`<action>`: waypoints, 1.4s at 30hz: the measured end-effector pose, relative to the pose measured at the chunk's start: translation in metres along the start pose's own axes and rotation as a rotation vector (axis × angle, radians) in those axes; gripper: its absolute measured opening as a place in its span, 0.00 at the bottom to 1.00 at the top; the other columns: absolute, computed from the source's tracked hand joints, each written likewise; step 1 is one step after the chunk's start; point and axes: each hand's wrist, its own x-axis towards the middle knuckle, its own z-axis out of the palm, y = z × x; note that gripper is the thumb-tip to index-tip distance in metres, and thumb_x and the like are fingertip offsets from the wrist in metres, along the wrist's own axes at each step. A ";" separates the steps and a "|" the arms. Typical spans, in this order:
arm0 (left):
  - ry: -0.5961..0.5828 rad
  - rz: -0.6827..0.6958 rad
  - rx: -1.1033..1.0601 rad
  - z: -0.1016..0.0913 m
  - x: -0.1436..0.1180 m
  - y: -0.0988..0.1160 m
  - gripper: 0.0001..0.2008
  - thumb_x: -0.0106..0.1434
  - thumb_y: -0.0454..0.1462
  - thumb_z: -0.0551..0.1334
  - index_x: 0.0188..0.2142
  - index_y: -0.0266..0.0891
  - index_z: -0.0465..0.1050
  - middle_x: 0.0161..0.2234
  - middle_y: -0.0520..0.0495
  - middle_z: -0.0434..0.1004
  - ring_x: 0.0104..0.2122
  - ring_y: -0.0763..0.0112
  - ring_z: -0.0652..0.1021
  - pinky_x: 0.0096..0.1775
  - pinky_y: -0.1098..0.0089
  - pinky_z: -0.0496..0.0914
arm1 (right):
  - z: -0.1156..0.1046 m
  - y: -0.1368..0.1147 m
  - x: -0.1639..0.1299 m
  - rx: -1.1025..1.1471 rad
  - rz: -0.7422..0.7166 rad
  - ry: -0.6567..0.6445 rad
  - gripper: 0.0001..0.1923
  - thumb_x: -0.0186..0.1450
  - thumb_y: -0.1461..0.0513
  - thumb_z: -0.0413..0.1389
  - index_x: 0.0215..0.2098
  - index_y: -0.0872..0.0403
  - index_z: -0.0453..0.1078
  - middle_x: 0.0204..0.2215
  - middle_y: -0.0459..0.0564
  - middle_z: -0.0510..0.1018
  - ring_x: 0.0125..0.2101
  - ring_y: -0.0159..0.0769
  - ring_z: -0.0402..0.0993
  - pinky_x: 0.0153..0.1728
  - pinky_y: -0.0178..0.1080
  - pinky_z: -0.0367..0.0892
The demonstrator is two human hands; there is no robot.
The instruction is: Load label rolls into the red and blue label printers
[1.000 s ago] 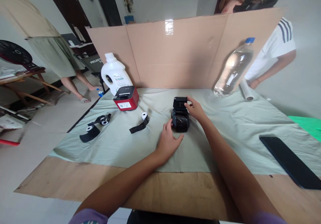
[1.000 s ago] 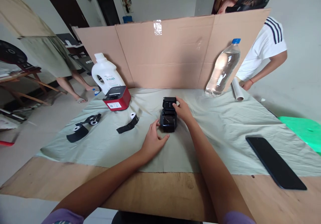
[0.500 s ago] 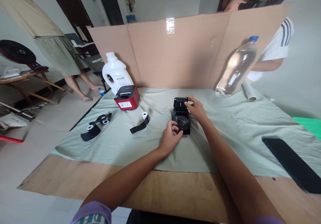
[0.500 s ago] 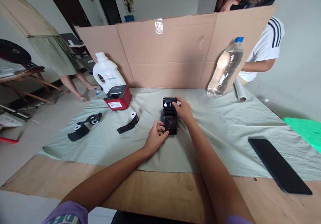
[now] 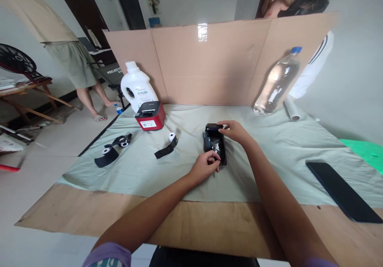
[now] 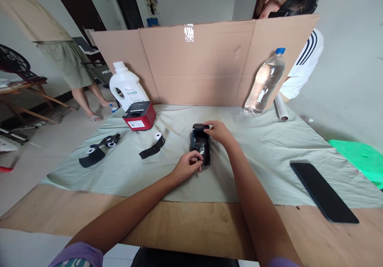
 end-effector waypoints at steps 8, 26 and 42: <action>-0.023 0.018 -0.013 -0.002 -0.002 0.000 0.04 0.58 0.36 0.62 0.34 0.38 0.70 0.18 0.55 0.72 0.21 0.74 0.75 0.28 0.75 0.65 | 0.003 -0.004 0.001 -0.036 -0.001 -0.168 0.25 0.59 0.63 0.62 0.55 0.48 0.76 0.52 0.50 0.80 0.45 0.45 0.77 0.51 0.46 0.70; 0.019 0.037 -0.047 -0.001 0.000 0.003 0.04 0.58 0.35 0.63 0.34 0.38 0.73 0.19 0.54 0.73 0.20 0.76 0.72 0.27 0.75 0.63 | 0.009 -0.003 0.011 -0.007 0.376 -0.256 0.31 0.58 0.56 0.67 0.60 0.48 0.71 0.47 0.56 0.81 0.38 0.43 0.78 0.39 0.42 0.72; 0.301 0.080 0.065 -0.037 0.042 0.024 0.15 0.60 0.38 0.64 0.46 0.39 0.68 0.17 0.63 0.58 0.18 0.78 0.62 0.25 0.77 0.56 | -0.001 -0.034 0.022 -0.184 0.435 -0.387 0.34 0.55 0.49 0.68 0.58 0.45 0.69 0.34 0.52 0.82 0.21 0.36 0.77 0.26 0.39 0.71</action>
